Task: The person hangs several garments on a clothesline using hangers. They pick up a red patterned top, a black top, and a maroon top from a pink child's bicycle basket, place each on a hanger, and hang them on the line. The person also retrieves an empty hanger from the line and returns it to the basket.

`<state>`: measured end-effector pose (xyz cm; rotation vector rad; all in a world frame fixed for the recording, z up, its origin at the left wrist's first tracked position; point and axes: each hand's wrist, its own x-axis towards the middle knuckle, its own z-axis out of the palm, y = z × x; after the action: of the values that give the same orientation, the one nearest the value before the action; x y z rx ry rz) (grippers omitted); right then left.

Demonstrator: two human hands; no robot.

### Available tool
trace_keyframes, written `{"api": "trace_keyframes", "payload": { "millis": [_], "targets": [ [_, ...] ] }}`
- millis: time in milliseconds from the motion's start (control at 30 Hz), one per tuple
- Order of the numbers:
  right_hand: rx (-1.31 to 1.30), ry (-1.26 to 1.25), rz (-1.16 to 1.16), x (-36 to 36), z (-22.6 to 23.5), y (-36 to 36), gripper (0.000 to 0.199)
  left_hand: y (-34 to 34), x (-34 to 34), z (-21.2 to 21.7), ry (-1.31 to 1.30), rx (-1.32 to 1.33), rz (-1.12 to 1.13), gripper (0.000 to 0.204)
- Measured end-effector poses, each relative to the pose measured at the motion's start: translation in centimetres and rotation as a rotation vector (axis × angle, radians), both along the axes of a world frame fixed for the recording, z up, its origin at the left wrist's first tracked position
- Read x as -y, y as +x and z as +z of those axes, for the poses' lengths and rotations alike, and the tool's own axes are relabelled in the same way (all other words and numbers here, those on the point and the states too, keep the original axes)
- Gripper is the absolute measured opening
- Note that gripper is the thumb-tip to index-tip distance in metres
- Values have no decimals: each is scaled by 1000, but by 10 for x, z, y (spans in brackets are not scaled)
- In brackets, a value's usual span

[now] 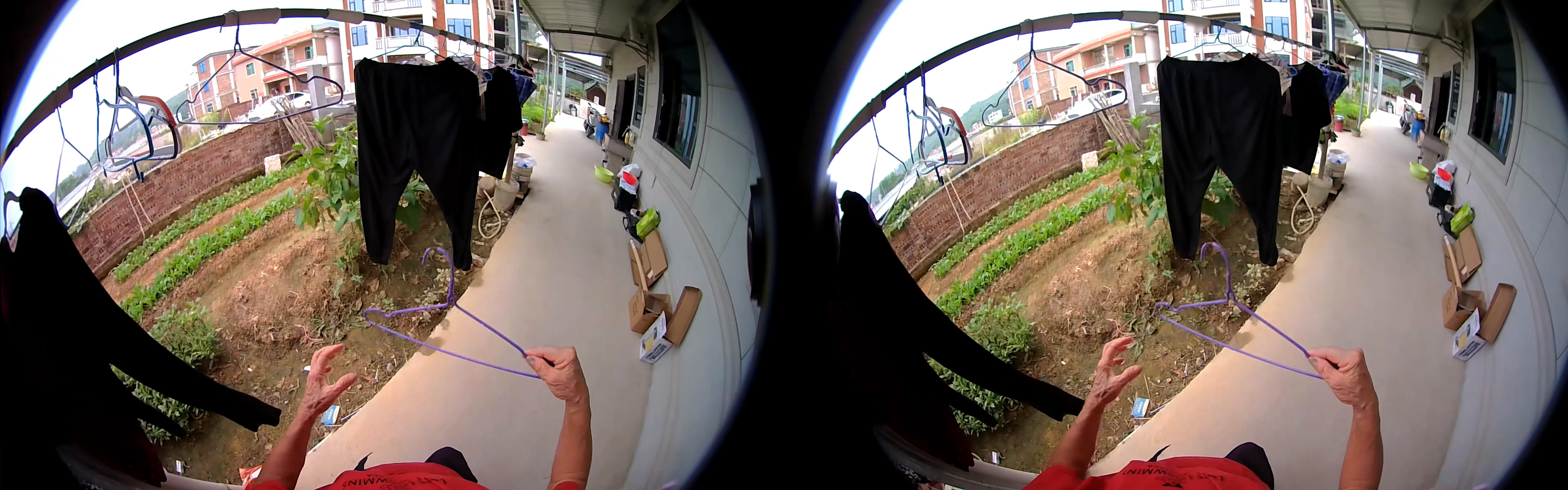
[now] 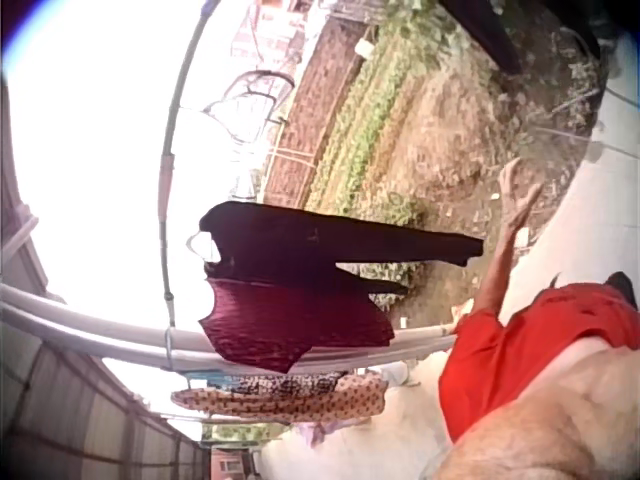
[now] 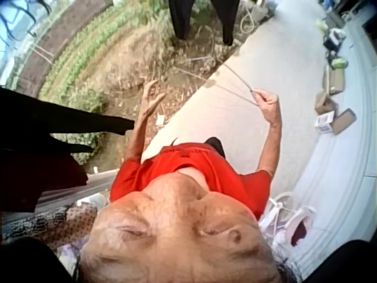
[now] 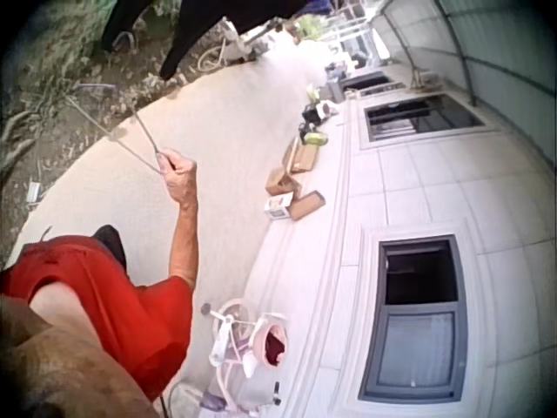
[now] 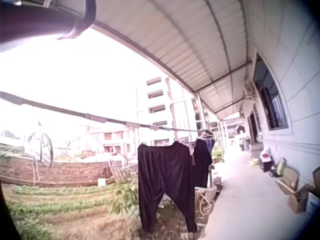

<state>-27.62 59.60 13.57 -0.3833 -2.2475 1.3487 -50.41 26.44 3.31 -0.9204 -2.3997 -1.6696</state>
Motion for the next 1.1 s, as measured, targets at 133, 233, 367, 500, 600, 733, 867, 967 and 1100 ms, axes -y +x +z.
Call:
{"api": "trace_keyframes", "payload": {
  "millis": [133, 233, 367, 500, 600, 733, 867, 967, 1100],
  "targets": [
    [-258, -47, -72, -53, 23, -118, 13, -44, -11, -30, 67, 484, -26, 33],
    [-453, 8, -11, -78, 60, -213, 15, -57, -19, -58, -16, 528, -119, 25],
    [-691, 113, 63, -92, 133, -338, 16, -80, -51, -56, -108, 556, -45, 31],
    [-827, 222, 104, -107, 213, -443, 16, -114, -97, -53, -51, 578, -22, 28],
    [-893, 278, 130, -102, 258, -509, 17, -129, -124, -45, 15, 594, 52, 29],
    [-823, 321, 171, -101, 282, -546, 18, -147, -142, -60, 60, 623, 88, 31],
    [-741, 320, 225, -112, 270, -559, 16, -152, -147, -59, 85, 720, 93, 29],
    [-768, 295, 212, -117, 262, -556, 21, -159, -146, -52, 21, 737, 106, 29],
    [-860, 380, 47, -138, 244, -517, 32, -166, -154, -55, 36, 741, 23, 30]
  ]
}}
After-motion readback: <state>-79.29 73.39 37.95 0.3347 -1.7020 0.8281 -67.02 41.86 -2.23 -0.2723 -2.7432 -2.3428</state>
